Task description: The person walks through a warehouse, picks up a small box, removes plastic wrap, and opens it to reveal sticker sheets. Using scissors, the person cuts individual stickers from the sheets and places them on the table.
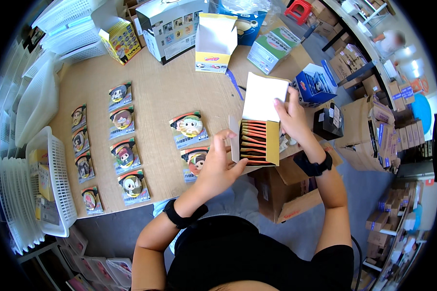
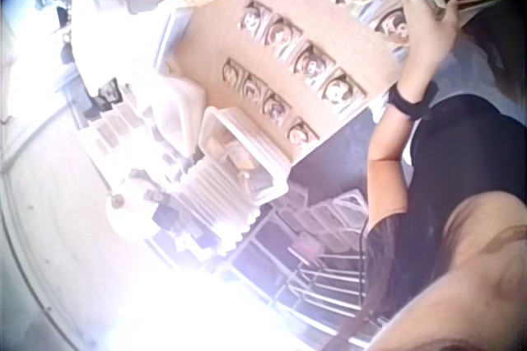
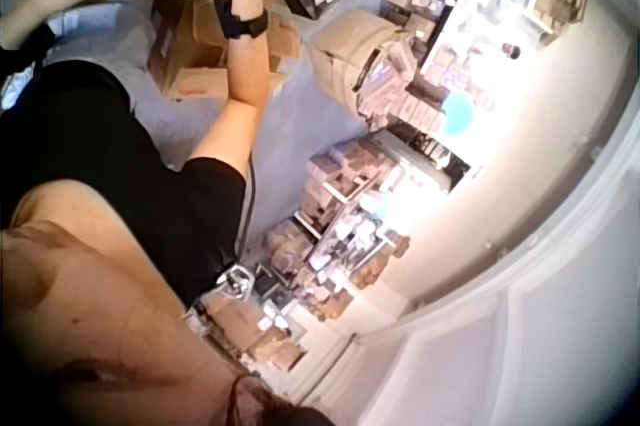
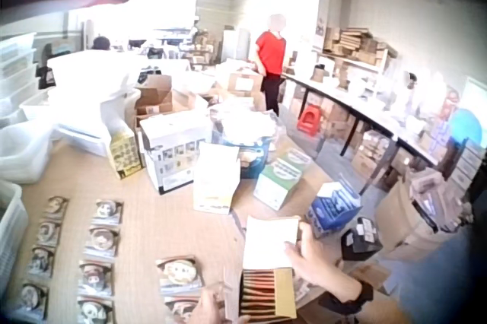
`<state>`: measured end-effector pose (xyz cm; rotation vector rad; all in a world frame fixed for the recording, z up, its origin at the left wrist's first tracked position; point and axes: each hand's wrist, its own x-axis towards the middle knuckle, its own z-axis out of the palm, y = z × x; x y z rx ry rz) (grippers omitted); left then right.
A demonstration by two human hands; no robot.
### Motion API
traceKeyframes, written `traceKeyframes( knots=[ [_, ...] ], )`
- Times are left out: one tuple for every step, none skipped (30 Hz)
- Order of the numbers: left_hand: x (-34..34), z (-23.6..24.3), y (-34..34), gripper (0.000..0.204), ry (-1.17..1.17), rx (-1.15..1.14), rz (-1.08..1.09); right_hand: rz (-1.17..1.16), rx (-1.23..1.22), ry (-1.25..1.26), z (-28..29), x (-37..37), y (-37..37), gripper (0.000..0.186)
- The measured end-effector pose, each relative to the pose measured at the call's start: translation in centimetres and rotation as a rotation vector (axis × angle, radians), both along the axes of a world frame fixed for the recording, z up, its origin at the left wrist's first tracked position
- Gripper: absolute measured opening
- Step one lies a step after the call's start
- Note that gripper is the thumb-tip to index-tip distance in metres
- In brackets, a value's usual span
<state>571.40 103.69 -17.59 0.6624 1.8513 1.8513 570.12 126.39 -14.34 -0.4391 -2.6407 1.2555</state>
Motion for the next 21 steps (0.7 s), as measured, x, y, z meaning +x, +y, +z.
traceKeyframes(
  knots=[
    [0.0, -0.3, -0.3, 0.053, -0.166, 0.115, -0.011, 0.007, -0.053, 0.026, 0.3, 0.6, -0.6, 0.042],
    [-0.2, -0.3, -0.6, 0.048, -0.089, 0.080, 0.024, 0.015, -0.106, 0.052, 0.4, 1.1, -1.0, 0.041],
    [-0.2, -0.4, -0.8, 0.048, -0.086, 0.076, 0.025, 0.022, -0.160, 0.077, 0.4, 1.3, -1.2, 0.040],
    [-0.3, -0.5, -0.7, 0.048, -0.081, 0.082, 0.012, -0.003, -0.181, 0.094, -0.4, 1.5, -0.5, 0.042],
    [-0.4, -0.5, -0.7, 0.047, -0.074, 0.086, 0.007, -0.027, -0.228, 0.083, -1.0, 1.6, 0.1, 0.038],
    [-0.6, -0.6, -0.7, 0.047, -0.186, 0.119, -0.018, -0.051, -0.275, 0.071, -1.5, 1.8, 0.5, 0.035],
    [-0.7, -0.5, -0.8, 0.047, -0.295, 0.149, -0.036, -0.067, -0.327, 0.061, -1.6, 1.6, 0.4, 0.031],
    [-0.9, -0.4, -1.0, 0.047, -0.404, 0.180, -0.054, -0.029, -0.344, 0.061, -1.4, 1.5, 0.1, 0.026],
    [-1.0, -0.1, -0.9, 0.047, -0.398, 0.207, -0.040, 0.009, -0.362, 0.060, -0.9, 1.4, -0.4, 0.021],
    [-1.1, 0.4, -0.7, 0.047, -0.391, 0.231, -0.024, 0.048, -0.381, 0.060, -0.6, 1.2, -0.9, 0.016],
    [-1.3, 0.8, -0.7, 0.047, -0.384, 0.256, -0.008, 0.065, -0.313, 0.127, -0.4, 0.8, -1.3, 0.014],
    [-1.6, 1.0, -0.7, 0.047, -0.309, 0.210, -0.007, 0.082, -0.246, 0.194, -0.1, 0.2, -1.6, 0.013],
    [-2.2, 1.3, -0.8, 0.047, -0.286, 0.239, 0.009, 0.093, -0.176, 0.265, 0.1, -0.3, -1.8, 0.013],
    [-2.7, 1.6, -1.2, 0.047, -0.264, 0.262, 0.032, 0.137, -0.194, 0.378, 0.5, -1.8, -2.5, 0.012],
    [-3.3, 1.9, -1.7, 0.047, -0.242, 0.285, 0.055, 0.153, -0.221, 0.293, 2.1, -2.5, -3.0, 0.012],
    [-4.2, 2.5, -2.3, 0.048, -0.184, 0.293, 0.101, 0.184, -0.267, 0.309, 3.1, -3.7, -3.8, 0.012],
    [-4.9, 3.5, -2.9, 0.045, -0.151, 0.300, 0.145, 0.209, -0.310, 0.325, 3.6, -5.2, -4.4, 0.012],
    [-6.2, 3.6, -3.5, 0.043, -0.109, 0.243, 0.158, 0.244, -0.322, 0.327, 3.9, -6.9, -5.0, 0.013],
    [-7.8, 3.6, -4.5, 0.041, -0.067, 0.181, 0.181, 0.286, -0.341, 0.328, 3.8, -8.9, -6.0, 0.014],
    [-9.4, 3.8, -5.3, 0.040, -0.094, 0.145, 0.217, 0.287, -0.337, 0.301, 3.4, -10.9, -6.7, 0.016],
    [-10.9, 4.1, -6.2, 0.038, -0.120, 0.106, 0.255, 0.290, -0.336, 0.275, 2.6, -12.8, -7.4, 0.018]
  ],
)
